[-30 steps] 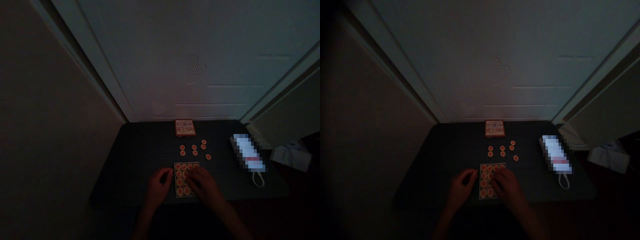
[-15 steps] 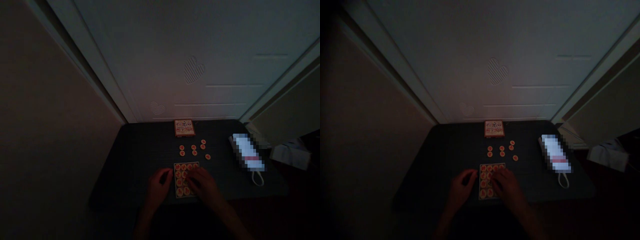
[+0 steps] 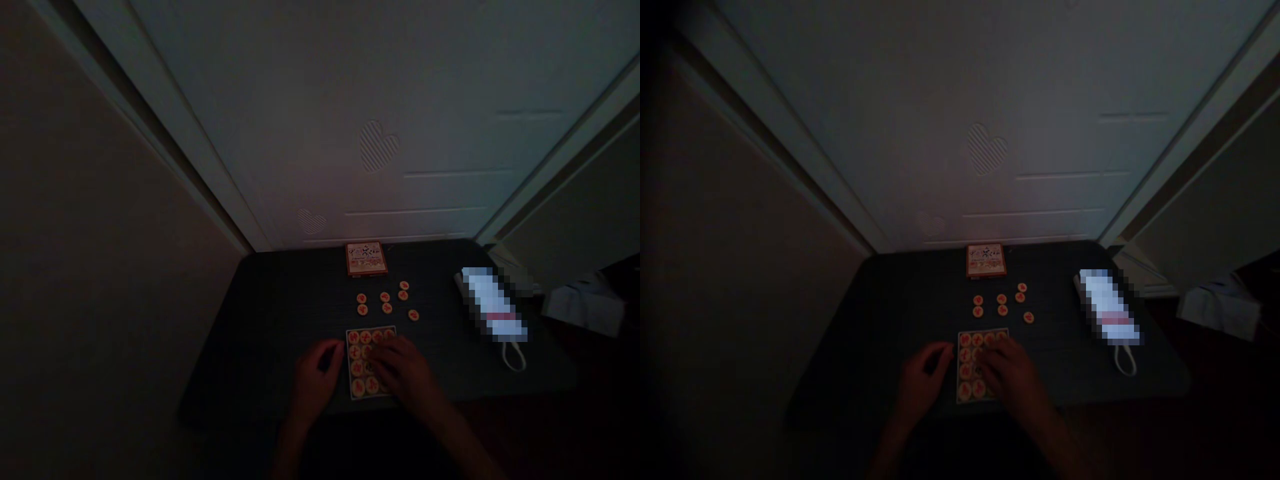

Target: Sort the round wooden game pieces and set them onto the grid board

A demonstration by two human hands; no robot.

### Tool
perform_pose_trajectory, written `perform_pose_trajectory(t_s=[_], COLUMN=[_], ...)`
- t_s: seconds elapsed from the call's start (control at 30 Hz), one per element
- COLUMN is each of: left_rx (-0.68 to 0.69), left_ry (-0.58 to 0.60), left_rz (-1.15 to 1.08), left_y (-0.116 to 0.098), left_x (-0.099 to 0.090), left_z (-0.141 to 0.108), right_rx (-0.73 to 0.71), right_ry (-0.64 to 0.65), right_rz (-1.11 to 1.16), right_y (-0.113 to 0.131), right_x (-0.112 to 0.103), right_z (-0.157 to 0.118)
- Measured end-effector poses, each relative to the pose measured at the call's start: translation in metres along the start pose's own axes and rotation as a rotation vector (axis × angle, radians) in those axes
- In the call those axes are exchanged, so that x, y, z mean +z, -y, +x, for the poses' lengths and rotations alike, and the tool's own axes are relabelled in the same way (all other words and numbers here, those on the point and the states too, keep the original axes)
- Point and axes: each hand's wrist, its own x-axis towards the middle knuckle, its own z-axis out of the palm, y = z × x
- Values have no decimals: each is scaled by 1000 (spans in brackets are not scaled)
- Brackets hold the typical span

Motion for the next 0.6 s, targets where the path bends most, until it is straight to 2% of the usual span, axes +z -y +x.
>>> perform_pose_trajectory(t_s=[0.27, 0.6], left_rx=[11, 12], left_ry=[-19, -14], left_rz=[7, 13], left_y=[-1, 1], left_x=[0, 0], left_z=[0, 0], right_rx=[-23, 20], right_ry=[-20, -64], right_rz=[-14, 85], right_y=[-7, -1], right_x=[5, -8], right_z=[-3, -4])
